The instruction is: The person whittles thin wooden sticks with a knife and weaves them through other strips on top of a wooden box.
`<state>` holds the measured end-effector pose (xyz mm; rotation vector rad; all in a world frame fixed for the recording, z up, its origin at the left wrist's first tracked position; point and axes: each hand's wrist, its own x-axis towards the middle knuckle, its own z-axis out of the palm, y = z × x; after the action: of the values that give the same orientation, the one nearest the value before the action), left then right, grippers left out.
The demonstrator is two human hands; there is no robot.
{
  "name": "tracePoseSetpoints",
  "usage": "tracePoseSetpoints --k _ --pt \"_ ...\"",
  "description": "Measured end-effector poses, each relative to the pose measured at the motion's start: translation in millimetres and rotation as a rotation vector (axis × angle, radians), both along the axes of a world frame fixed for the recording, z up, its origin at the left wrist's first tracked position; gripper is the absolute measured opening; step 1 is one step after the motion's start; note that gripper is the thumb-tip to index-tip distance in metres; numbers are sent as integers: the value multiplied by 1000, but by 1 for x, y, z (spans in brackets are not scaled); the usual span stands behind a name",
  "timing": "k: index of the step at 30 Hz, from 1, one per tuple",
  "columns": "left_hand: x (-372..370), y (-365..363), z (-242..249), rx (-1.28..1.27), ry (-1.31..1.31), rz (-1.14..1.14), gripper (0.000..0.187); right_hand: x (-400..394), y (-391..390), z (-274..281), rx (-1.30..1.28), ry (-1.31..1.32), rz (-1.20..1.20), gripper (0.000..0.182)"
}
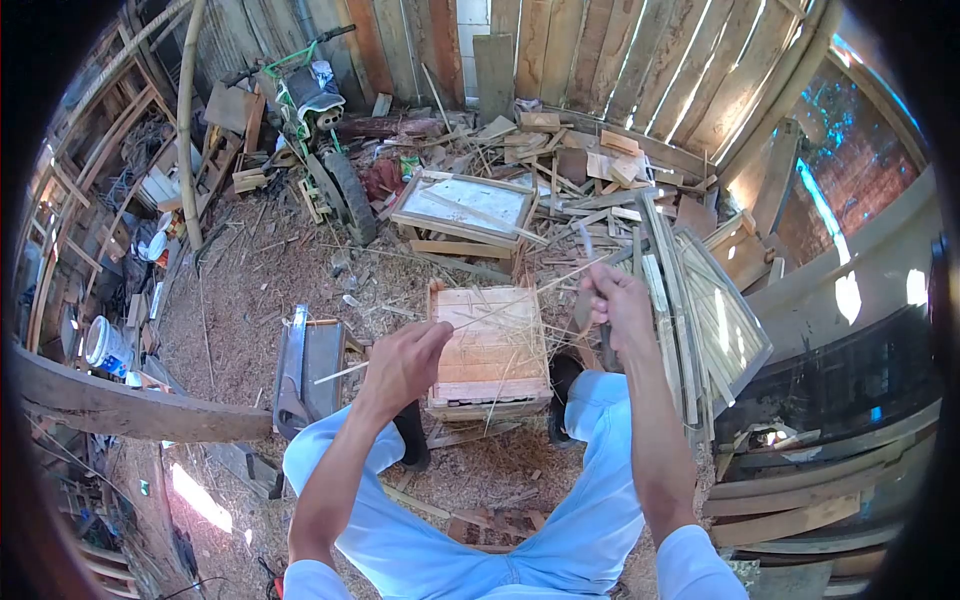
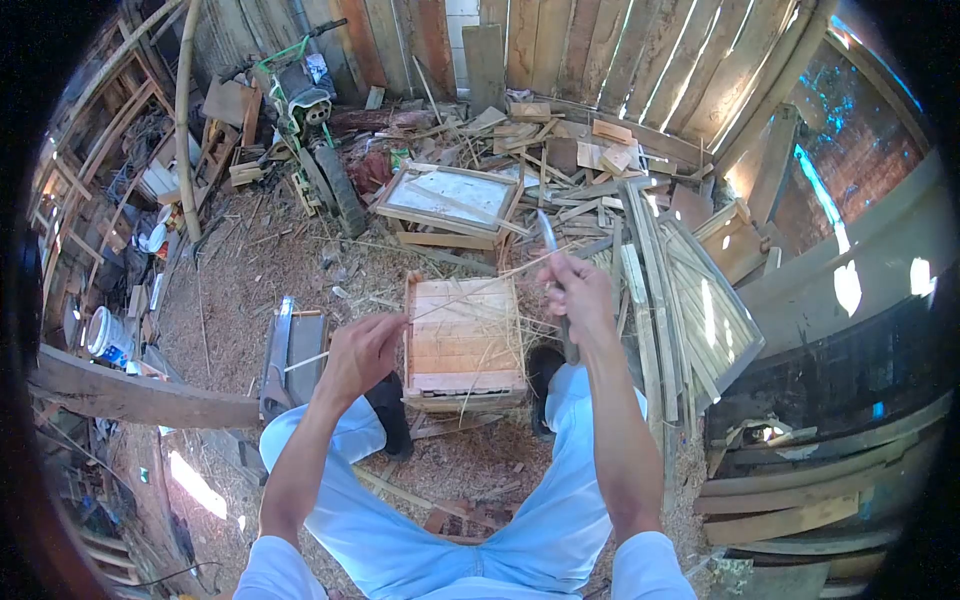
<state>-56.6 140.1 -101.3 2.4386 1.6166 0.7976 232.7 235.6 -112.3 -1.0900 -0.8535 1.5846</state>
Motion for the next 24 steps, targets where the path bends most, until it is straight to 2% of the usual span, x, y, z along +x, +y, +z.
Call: tracePoseSetpoints --k 4,6,8,9,13,14,16,20,22,24 --pt "-13 -1 -2 6 4 21 16 35 20 -4 49 26 -234 26" --pt "-15 1 1 6 -129 103 4 28 11 -2 66 7 -201 24" --pt "-11 7 -3 4 -146 101 5 1 -5 2 102 -21 -61 27" --pt "-6 9 -5 1 -168 92 6 -9 -8 3 141 -77 -18 35" --pt "5 15 -5 18 -250 66 11 -33 -25 20 213 -135 122 46" --pt "9 15 -4 20 -252 67 11 -42 -30 19 215 -137 123 46" --pt "19 11 4 -74 -305 59 11 -57 -38 14 173 -209 314 42" --pt "25 10 1 -27 -298 8 11 -68 -40 7 115 -60 380 36" --pt "21 9 0 -13 -293 -18 11 -59 -35 13 76 -26 261 32" --pt "18 5 1 -28 -282 -24 12 -50 -32 17 79 6 261 29"
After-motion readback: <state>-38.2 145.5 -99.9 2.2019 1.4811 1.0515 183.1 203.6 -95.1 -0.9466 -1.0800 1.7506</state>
